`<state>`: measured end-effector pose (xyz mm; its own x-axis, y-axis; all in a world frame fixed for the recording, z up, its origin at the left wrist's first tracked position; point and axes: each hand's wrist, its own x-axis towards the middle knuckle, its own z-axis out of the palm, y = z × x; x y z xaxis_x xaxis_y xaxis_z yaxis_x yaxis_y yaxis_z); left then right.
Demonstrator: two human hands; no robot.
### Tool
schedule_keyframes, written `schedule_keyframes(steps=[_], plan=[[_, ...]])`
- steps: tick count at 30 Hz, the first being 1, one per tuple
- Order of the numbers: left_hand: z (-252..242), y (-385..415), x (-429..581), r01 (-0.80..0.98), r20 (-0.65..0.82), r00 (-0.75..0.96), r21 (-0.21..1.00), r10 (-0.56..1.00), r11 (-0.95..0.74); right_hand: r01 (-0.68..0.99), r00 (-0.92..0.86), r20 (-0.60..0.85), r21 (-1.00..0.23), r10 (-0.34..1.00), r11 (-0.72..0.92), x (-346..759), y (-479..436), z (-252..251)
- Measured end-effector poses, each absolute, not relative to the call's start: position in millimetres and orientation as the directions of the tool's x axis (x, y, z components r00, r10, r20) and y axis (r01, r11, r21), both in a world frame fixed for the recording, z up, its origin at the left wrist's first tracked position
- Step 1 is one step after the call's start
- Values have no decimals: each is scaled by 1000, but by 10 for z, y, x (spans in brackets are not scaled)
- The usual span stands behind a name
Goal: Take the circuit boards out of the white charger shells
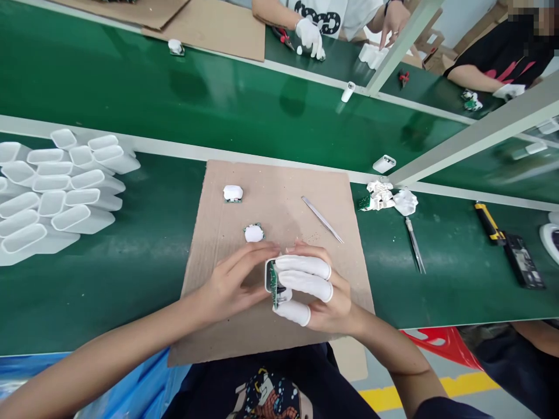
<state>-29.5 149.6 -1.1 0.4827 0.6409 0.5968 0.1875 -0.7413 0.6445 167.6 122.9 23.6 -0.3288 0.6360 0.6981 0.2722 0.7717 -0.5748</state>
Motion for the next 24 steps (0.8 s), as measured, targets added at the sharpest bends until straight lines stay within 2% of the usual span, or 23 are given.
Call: schedule_keyframes(steps=[14, 19, 20, 22, 24], plan=[[-12, 1511, -294, 206, 593, 481, 639, 646, -741, 342, -297, 680, -579, 670, 740, 1596, 1260, 177], [-22, 1511, -308, 215, 553, 484, 676, 678, -705, 338, -318, 667, -584, 673, 738, 1619, 1279, 126], [-21, 1515, -308, 217, 546, 480, 684, 686, -696, 326, -321, 645, -612, 693, 721, 1629, 1275, 109], [-22, 1532, -307, 237, 561, 466, 666, 685, -707, 255, -281, 546, -750, 789, 610, 1640, 1257, 78], [-35, 1561, -305, 296, 623, 444, 576, 644, -762, 110, -242, 343, -920, 908, 377, 1630, 1235, 63]])
